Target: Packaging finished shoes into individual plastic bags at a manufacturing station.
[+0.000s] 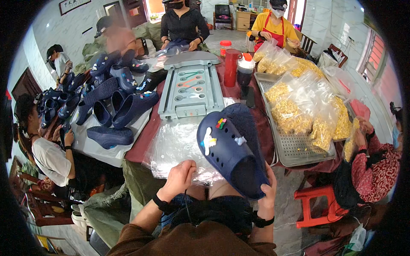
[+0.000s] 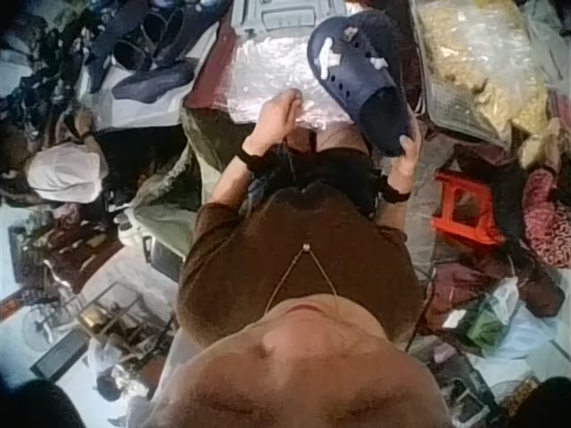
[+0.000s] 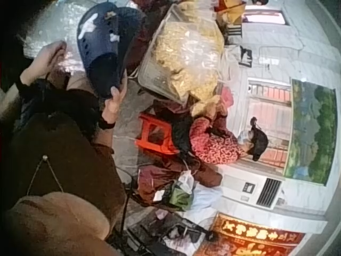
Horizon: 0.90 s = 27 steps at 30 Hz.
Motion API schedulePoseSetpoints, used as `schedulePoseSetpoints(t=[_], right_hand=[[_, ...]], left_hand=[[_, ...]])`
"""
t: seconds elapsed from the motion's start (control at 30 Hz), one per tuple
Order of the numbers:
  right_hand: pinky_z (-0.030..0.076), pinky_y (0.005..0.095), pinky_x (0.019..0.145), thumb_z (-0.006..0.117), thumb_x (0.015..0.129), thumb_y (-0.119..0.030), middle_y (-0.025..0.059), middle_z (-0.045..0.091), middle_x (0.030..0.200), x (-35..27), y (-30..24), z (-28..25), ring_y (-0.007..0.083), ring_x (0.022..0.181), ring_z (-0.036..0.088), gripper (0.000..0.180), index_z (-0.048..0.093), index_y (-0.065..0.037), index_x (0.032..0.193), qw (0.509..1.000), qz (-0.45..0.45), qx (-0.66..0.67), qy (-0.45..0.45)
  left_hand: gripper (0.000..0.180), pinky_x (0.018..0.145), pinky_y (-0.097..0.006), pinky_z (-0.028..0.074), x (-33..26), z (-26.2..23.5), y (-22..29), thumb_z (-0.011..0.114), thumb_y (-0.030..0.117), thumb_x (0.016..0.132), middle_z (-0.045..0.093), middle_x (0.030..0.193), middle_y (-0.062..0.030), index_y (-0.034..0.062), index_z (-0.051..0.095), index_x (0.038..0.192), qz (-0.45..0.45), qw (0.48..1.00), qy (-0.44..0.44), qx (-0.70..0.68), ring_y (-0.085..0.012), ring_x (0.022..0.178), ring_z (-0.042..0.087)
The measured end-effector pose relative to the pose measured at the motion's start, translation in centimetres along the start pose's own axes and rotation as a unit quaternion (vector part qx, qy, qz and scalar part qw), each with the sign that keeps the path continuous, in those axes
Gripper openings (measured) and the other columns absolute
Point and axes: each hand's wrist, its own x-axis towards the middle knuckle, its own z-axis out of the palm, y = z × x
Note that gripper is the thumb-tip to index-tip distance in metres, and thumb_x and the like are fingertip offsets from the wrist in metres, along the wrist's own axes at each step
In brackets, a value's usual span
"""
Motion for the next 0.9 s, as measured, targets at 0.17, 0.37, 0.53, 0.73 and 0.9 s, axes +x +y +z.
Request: schedulePoseSetpoints(t=[0.17,0.37,0.53,0.73,0.9], right_hand=[[0.041,0.0398,0.115,0.076,0.070,-0.046,0.0225,0.051,0.147,-1.4,-2.5,2.8,0.0305,0.135,0.054,0.106,0.037,0.014,0.149,1.000,-0.009,-0.020,-0.004],[0.037,0.0405,0.117,0.075,0.073,-0.050,0.0212,0.051,0.147,-1.8,-2.6,2.3,0.0294,0.137,0.051,0.104,0.039,0.011,0.149,0.999,-0.025,-0.034,-0.005],[0.039,0.0404,0.116,0.074,0.069,-0.050,0.0226,0.051,0.146,-1.8,-2.9,3.2,0.0306,0.135,0.053,0.107,0.038,0.012,0.149,1.000,-0.028,-0.003,0.013],[0.040,0.0404,0.115,0.074,0.067,-0.049,0.0240,0.051,0.147,-1.8,-2.7,3.7,0.0312,0.135,0.053,0.110,0.036,0.013,0.150,1.000,-0.030,0.006,0.004],[0.038,0.0405,0.116,0.074,0.068,-0.047,0.0234,0.050,0.148,-2.6,-2.5,3.7,0.0306,0.137,0.052,0.110,0.034,0.013,0.151,0.998,-0.035,0.003,0.043]], left_hand=[[0.011,0.060,-0.046,0.049,0.8,-0.5,0.5,0.055,0.011,0.102,0.063,0.077,-0.0177,0.0047,0.050,0.110,-0.053,0.996,0.060,-0.037,-0.0379,0.072,0.066],[0.009,0.052,-0.024,0.038,0.7,-3.9,4.6,0.047,0.016,0.109,0.046,0.072,0.0027,0.0092,0.049,0.103,-0.124,0.929,0.091,-0.337,-0.0057,0.060,0.044],[0.008,0.047,-0.020,0.031,0.6,-7.9,7.4,0.049,0.013,0.109,0.046,0.078,0.0063,0.0108,0.048,0.101,-0.060,0.798,0.313,-0.511,-0.0018,0.059,0.039],[0.017,0.055,-0.019,0.033,1.3,-6.6,3.5,0.048,0.010,0.108,0.048,0.078,0.0060,0.0035,0.057,0.119,-0.014,0.901,0.352,-0.254,-0.0014,0.062,0.040],[0.023,0.059,-0.023,0.034,6.4,-4.0,-0.1,0.050,0.012,0.107,0.043,0.072,0.0075,0.0017,0.065,0.121,-0.126,0.952,0.071,-0.269,-0.0040,0.065,0.039]])
